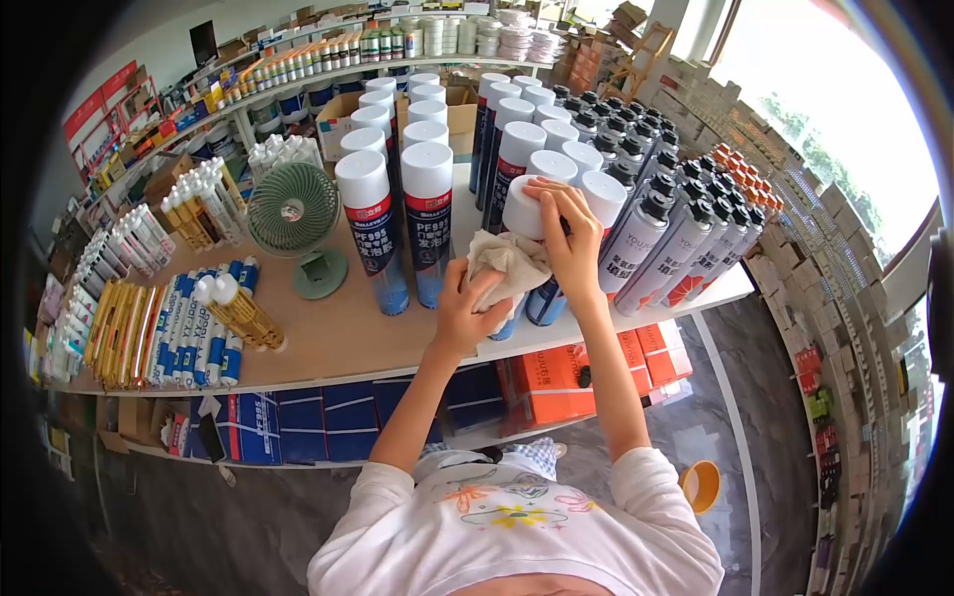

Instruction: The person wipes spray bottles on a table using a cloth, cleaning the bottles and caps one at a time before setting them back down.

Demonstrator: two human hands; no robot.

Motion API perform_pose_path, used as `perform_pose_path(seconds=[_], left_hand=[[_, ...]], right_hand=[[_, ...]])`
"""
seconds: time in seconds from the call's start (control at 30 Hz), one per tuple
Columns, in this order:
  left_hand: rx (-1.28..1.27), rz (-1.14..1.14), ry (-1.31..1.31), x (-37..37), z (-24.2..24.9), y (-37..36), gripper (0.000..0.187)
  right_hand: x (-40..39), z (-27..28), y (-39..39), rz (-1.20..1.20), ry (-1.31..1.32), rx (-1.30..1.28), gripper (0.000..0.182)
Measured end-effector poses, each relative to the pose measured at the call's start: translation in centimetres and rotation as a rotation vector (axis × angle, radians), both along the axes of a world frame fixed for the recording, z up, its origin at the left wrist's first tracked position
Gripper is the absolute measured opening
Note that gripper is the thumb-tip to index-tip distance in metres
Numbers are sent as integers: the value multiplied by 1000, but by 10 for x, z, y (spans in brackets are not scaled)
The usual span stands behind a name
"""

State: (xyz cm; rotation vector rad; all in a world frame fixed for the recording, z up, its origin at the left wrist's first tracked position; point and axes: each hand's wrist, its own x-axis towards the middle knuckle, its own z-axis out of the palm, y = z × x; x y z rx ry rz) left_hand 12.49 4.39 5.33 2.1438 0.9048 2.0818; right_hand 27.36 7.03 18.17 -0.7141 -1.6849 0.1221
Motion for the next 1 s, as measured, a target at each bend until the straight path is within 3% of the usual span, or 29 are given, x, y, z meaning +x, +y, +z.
perform_pose_path(seconds=[0.13, 0.27, 0.57, 0.67, 0.8, 0.87, 1.0], left_hand=[[-35, 92, 158, -4, -85, -1, 49], [25, 60, 397, -5, -114, -19, 50], [206, 164, 69, 12, 9, -1, 49], [130, 159, 71, 7, -17, -1, 51], [-18, 132, 209, 2, -94, -17, 56], [-31, 114, 249, 2, -117, -22, 57], [-58, 78, 290, 0, -116, -26, 58]], right_hand=[[5, 6, -2, 9, -55, -16, 20], [4, 2, -2, -1, -40, -27, 19], [-1, 5, -14, -156, -78, 11, 18], [1, 10, -20, -223, -126, 10, 17], [8, 13, -16, -222, -273, 84, 16], [11, 13, -13, -247, -449, 207, 20], [42, 31, -12, -56, -603, 142, 27]])
